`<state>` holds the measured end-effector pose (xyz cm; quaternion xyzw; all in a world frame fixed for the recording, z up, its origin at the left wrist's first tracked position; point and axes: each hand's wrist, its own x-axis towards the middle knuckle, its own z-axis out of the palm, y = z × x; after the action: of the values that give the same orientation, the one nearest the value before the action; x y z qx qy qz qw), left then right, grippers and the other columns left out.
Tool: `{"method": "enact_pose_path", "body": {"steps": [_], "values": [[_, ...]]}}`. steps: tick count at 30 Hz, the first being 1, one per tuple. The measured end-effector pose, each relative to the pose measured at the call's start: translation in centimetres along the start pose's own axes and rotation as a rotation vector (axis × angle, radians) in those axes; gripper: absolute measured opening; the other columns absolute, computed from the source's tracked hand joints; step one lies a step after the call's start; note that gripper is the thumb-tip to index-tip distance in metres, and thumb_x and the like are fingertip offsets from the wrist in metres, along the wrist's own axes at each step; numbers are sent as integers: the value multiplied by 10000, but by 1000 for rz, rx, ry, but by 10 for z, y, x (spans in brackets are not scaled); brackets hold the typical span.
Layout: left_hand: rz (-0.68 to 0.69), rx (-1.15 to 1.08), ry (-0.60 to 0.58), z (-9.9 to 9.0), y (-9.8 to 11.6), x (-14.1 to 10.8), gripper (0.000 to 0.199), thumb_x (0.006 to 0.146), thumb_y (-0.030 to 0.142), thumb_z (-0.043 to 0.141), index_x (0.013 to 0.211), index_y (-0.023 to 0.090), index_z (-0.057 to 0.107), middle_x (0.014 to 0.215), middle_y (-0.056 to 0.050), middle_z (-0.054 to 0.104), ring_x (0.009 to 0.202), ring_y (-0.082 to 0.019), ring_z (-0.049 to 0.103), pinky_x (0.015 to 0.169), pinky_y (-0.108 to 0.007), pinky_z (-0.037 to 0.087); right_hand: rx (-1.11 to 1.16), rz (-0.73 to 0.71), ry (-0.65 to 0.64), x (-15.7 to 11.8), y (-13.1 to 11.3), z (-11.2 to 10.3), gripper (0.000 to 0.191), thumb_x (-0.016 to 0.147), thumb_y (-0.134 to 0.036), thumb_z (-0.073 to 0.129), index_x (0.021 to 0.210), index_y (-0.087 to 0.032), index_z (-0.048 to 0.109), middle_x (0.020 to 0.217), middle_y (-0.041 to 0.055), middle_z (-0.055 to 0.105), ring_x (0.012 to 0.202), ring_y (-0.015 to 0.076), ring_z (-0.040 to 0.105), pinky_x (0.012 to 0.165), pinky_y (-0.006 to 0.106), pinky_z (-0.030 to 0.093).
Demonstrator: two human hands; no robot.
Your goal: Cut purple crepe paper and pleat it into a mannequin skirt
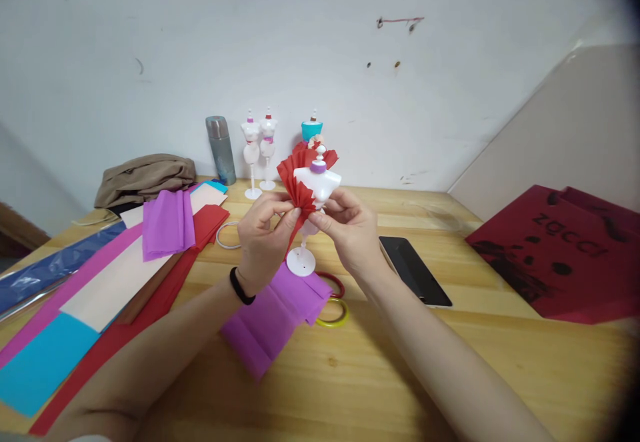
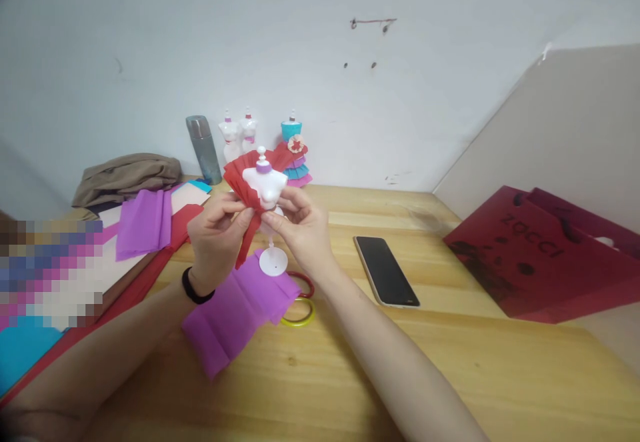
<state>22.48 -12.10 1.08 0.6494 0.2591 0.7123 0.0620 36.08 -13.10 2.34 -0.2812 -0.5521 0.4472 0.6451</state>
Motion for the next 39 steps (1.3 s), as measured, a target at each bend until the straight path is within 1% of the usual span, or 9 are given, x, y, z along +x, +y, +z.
{"method": "enact_pose_path", "body": {"steps": [9,13,16,19,26,29,34,37,39], "values": [[-39,-77,-17,0,-1,0,100,829,125,687,801,220,692,879,-3,719,844,-127,679,773,-269,547,15,-7,-11,0,2,-1,365,646,-367,859,946,-277,673,988,10,768,1007,243,705,925,455,559],[-178,-229,-13,5,-7,-5,59,809,160,705,831,214,697,916,-32,699,907,-156,679,814,-301,561,5,-13,9,1,5,-1,365,661,-363,847,970,-275,671,1003,18,764,1005,242,702,913,443,557],[-294,-351,-9,9,-11,-8,91,777,156,719,847,210,699,933,-39,681,931,-161,675,829,-303,566,6,-35,21,1,6,0,344,684,-347,835,985,-271,686,1033,24,764,1029,233,695,925,425,550],[-351,-406,-1,10,-11,-9,88,763,142,727,829,194,701,921,-36,678,915,-150,672,840,-291,556,-3,-59,19,0,6,1,337,694,-329,832,1000,-274,702,1060,21,763,1052,226,687,934,410,547],[-350,-471,5,9,-3,-3,81,743,135,745,782,185,695,864,-20,677,872,-135,666,806,-261,549,-18,-64,-11,0,2,-1,353,697,-337,840,1022,-282,712,1095,24,760,1077,242,685,961,438,544],[-396,-478,-14,9,-1,-2,84,736,147,749,768,186,682,861,-23,677,861,-140,668,789,-267,552,-33,-64,-31,0,1,-2,363,701,-342,840,1037,-285,714,1112,29,756,1092,247,681,978,449,536],[-463,-494,-26,8,-1,-1,124,720,171,764,751,185,645,782,-4,672,762,-122,659,722,-253,549,-69,-94,-69,0,-2,-4,393,708,-359,835,1073,-278,712,1162,42,741,1144,266,661,1026,469,505],[-492,-498,-22,8,-2,0,133,720,172,761,766,185,637,756,9,673,734,-109,659,706,-237,550,-87,-124,-123,-1,-5,-5,369,774,-389,775,1118,-276,705,1212,46,722,1182,269,640,1050,475,484],[-491,-507,-26,8,-2,0,131,728,169,754,794,184,642,770,4,685,751,-114,672,713,-240,556,-110,-137,-121,-1,-6,-5,325,829,-406,714,1130,-285,705,1214,38,721,1176,258,641,1046,468,485]]}}
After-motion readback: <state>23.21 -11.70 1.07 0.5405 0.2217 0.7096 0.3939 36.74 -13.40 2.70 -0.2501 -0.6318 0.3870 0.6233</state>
